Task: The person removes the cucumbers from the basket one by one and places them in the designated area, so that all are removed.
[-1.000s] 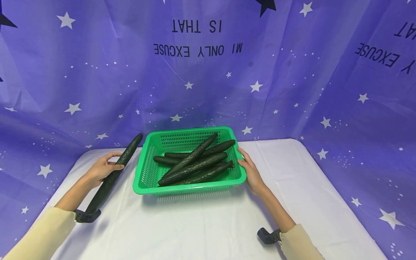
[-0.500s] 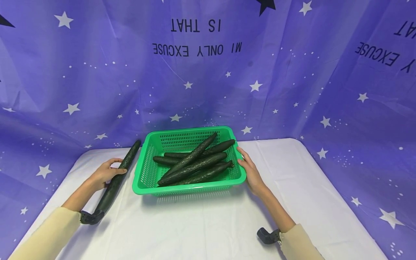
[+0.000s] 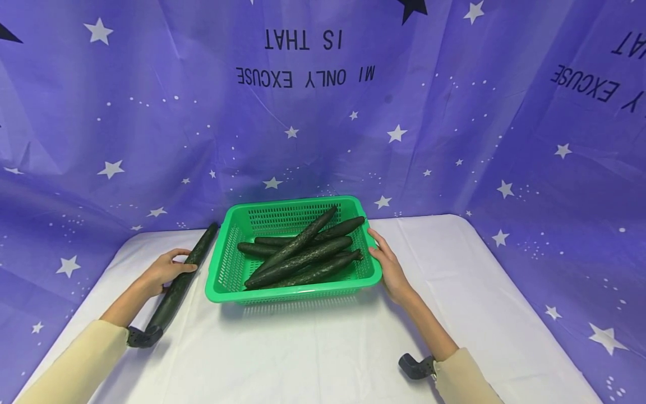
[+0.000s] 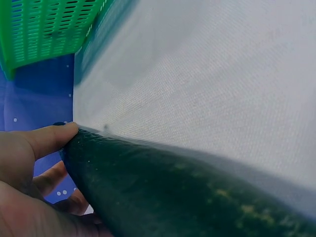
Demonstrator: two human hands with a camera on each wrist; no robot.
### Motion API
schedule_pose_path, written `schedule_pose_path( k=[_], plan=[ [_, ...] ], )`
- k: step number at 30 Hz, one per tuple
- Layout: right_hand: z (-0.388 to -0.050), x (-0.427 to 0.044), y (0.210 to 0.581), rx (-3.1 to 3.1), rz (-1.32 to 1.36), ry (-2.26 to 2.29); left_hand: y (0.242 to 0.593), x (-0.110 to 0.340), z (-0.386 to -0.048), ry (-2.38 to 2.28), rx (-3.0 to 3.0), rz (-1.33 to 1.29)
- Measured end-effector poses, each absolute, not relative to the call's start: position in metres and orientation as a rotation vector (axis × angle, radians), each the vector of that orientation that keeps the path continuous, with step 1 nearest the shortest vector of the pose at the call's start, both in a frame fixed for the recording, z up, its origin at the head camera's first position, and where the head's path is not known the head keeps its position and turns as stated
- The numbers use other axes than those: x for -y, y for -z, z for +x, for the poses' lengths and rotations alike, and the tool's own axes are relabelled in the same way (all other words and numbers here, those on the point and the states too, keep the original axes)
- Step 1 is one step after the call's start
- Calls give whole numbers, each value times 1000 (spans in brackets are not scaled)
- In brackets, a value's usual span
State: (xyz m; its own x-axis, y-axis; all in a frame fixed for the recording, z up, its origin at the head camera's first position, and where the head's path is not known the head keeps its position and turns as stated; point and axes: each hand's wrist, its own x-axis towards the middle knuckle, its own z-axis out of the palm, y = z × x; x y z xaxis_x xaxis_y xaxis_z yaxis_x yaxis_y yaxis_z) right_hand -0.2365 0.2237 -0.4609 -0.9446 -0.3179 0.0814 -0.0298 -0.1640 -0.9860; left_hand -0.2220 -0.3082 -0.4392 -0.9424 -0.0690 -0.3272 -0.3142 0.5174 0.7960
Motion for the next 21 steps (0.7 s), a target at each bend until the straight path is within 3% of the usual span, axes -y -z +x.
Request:
schedule_pose_path(
  k=[21],
  plan=[
    [-239, -224, 463, -1961, -392, 2195, 440, 305, -224, -1363, -2529, -332]
  ],
)
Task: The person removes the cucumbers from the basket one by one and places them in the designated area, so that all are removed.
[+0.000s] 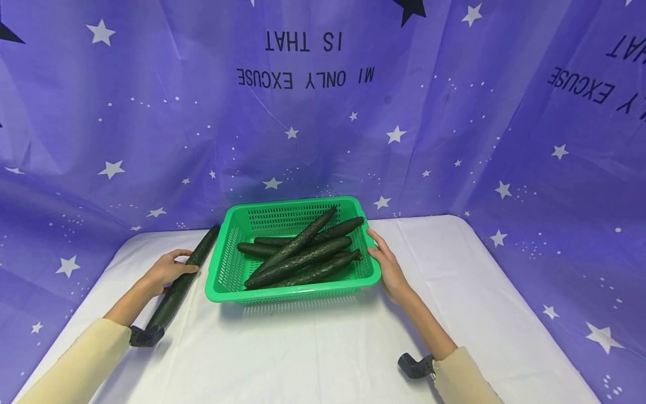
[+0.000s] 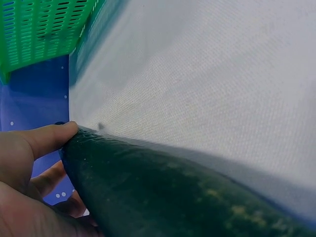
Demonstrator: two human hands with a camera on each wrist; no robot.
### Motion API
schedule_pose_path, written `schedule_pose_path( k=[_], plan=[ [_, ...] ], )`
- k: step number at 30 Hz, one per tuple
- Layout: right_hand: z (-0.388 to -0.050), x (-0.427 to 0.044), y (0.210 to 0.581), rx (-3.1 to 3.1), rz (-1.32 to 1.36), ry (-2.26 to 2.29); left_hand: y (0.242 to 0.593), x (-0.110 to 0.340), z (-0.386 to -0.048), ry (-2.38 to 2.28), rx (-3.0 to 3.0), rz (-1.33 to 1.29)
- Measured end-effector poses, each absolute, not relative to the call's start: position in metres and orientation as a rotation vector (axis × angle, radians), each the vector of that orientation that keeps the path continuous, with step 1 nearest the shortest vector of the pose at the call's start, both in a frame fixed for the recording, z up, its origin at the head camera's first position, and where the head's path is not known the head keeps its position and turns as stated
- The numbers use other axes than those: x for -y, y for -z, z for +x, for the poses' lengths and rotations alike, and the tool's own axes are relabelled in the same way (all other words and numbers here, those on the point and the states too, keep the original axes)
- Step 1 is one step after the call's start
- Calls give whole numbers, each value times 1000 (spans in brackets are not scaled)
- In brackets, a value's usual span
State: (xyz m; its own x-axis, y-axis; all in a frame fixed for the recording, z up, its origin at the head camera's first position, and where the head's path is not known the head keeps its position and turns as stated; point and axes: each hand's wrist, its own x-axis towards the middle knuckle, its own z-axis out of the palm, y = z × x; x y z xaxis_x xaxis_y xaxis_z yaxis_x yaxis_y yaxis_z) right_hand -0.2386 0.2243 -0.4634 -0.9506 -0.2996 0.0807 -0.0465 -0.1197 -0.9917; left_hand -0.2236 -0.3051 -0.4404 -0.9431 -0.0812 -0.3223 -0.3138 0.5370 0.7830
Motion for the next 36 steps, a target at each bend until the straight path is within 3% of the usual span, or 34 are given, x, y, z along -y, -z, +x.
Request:
schedule_pose_path(
  k=[19, 28, 36],
  plan=[
    [-238, -224, 463, -1965, -392, 2192, 435, 305, -222, -1325, -2590, -316],
    [-238, -225, 463, -1973, -398, 2191, 403, 291, -222, -1301, -2845, -189],
    [-237, -224, 462, -1953, -411, 2198, 373, 253, -221, -1440, -2915, 4]
  ],
)
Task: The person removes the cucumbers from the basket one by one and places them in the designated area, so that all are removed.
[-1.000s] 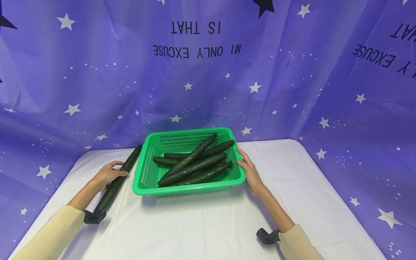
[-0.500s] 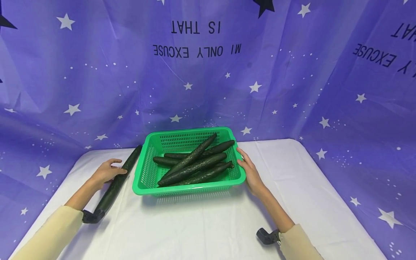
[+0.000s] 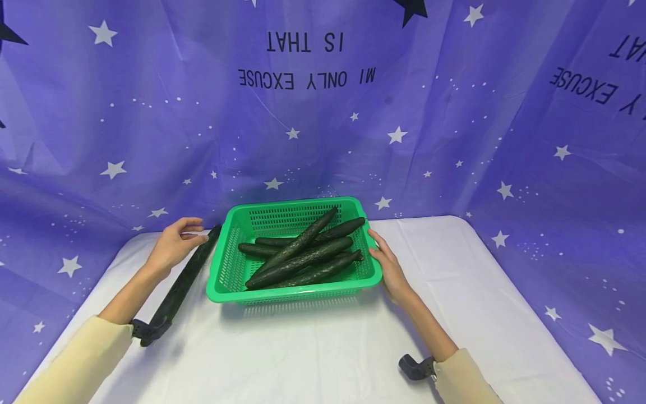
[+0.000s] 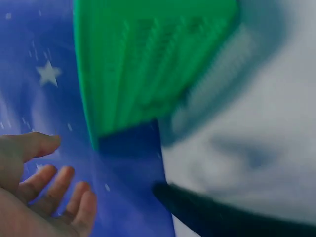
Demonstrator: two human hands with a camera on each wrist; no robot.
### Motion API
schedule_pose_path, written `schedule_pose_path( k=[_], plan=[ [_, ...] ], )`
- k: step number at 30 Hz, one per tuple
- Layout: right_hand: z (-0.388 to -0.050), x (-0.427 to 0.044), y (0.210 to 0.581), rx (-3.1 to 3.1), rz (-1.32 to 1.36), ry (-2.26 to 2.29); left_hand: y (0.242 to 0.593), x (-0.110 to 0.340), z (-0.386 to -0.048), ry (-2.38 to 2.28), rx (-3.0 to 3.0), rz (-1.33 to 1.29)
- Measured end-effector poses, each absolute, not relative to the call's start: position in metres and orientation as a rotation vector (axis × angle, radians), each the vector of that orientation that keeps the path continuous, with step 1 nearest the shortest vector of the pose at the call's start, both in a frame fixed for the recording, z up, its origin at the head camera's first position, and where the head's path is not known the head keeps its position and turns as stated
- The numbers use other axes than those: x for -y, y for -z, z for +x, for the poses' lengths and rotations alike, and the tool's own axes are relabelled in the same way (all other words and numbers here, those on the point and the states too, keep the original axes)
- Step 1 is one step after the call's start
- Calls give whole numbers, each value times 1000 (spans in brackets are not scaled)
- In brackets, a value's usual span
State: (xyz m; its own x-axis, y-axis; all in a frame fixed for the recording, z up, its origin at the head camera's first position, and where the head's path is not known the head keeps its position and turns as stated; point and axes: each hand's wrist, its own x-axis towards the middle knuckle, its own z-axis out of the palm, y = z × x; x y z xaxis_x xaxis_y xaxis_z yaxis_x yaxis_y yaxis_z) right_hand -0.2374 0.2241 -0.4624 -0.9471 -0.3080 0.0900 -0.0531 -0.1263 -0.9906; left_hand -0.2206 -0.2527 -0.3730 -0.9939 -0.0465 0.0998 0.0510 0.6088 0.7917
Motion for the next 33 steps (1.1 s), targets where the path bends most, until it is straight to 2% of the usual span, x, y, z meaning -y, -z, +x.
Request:
schedule_pose_path(
  k=[7, 22, 33],
  plan=[
    [-237, -224, 463, -1944, -407, 2200, 369, 212, -217, 1407, 2664, -268],
    [-237, -224, 462, -1964, -401, 2195, 383, 135, -222, 1461, 2713, -629],
    [-237, -223, 461, -1957, -388, 2200, 395, 102, -232, 1424, 2858, -679]
  ],
)
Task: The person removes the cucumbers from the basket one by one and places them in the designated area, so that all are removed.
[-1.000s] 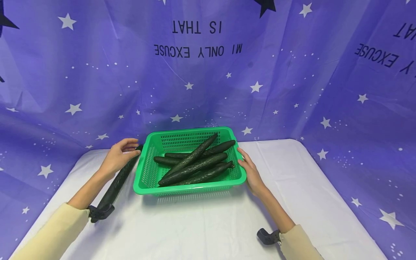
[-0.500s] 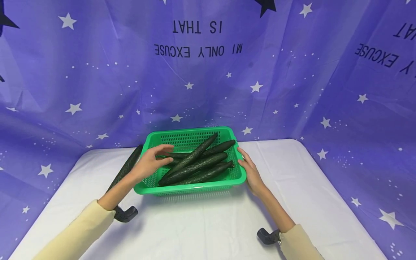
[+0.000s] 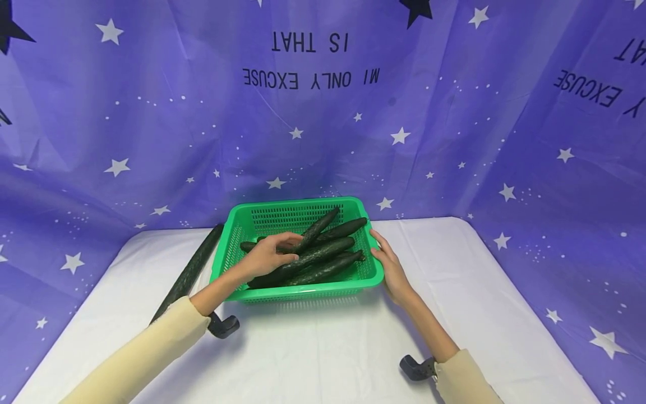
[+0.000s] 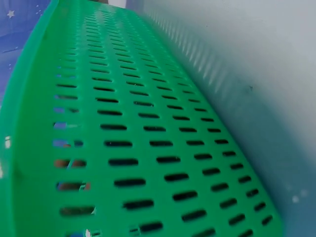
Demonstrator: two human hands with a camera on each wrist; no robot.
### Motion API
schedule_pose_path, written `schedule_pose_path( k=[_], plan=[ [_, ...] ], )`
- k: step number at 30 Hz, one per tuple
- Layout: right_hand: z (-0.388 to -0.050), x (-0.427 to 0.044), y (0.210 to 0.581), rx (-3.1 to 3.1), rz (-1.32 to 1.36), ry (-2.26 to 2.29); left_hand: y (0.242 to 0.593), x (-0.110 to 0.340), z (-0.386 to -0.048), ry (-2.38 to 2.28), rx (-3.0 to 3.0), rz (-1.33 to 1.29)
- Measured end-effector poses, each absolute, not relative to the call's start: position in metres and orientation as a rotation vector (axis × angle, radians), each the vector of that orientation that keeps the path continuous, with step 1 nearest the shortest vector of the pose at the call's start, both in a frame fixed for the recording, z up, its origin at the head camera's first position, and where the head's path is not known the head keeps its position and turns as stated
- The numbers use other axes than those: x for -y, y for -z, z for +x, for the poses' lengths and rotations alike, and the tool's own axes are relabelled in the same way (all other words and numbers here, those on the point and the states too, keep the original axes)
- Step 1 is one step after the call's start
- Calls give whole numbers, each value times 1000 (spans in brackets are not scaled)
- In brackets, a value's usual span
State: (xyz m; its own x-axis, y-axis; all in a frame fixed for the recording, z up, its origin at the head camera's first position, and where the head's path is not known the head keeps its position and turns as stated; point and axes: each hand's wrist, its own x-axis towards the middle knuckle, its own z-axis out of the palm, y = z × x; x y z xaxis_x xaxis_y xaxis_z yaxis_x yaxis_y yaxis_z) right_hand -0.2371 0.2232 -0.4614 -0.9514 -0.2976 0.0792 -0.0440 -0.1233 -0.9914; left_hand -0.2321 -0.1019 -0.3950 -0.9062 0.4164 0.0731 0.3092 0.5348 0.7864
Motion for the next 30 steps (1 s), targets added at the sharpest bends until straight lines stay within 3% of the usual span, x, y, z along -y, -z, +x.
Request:
schedule_pose_path(
  k=[30],
  plan=[
    [-237, -223, 462, -1943, -397, 2208, 405, 67, -243, -1047, -2628, 712]
  ],
)
